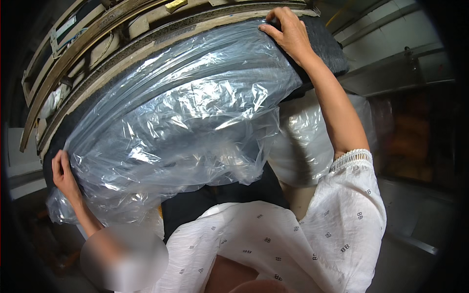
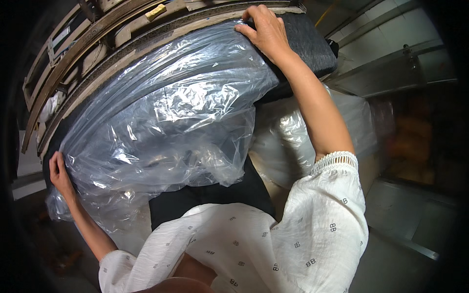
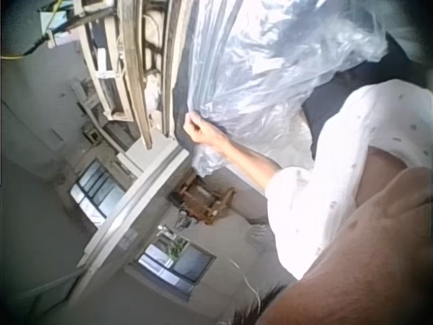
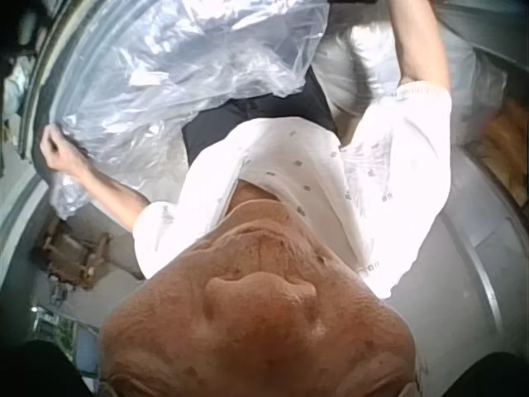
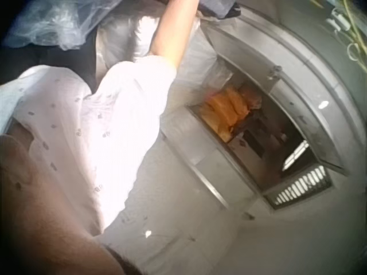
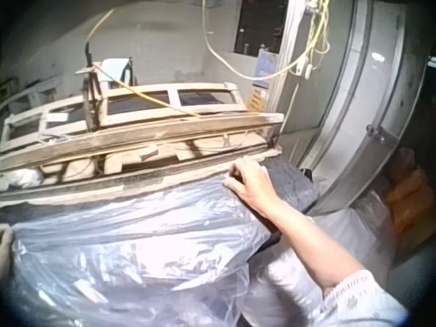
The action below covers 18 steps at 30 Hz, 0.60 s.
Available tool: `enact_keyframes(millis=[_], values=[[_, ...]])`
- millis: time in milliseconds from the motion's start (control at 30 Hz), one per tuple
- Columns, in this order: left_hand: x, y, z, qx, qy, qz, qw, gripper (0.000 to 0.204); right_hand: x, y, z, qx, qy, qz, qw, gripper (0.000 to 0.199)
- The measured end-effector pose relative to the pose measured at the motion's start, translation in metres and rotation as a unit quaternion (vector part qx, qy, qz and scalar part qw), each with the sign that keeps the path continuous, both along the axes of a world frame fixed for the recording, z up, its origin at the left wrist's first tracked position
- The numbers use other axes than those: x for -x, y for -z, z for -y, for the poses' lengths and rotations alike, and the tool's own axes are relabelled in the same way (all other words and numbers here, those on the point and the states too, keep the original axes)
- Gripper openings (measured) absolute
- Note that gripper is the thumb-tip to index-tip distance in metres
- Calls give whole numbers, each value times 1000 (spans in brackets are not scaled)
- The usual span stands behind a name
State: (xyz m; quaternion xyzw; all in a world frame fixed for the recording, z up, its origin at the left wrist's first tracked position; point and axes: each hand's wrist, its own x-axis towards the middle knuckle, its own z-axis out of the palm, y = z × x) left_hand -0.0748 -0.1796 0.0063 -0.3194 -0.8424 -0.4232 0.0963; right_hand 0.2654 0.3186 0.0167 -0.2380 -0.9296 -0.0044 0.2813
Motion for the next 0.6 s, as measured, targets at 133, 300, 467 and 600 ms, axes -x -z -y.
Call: enact_keyframes(millis=[133, 300, 467, 600], values=[[-11, -14, 39, 0, 32, 13, 999, 13, 7, -16, 5, 53, -21, -69, 996, 25], [-29, -19, 63, 8, 16, 40, 999, 11, 15, -18, -27, 191, -128, 68, 971, 29], [-33, -16, 57, -3, 4, 98, 995, 15, 22, -13, -53, 394, -187, 58, 898, 19], [-17, -18, 64, -107, -58, 213, 969, 17, 14, -34, -52, 395, -154, -32, 905, 14]])
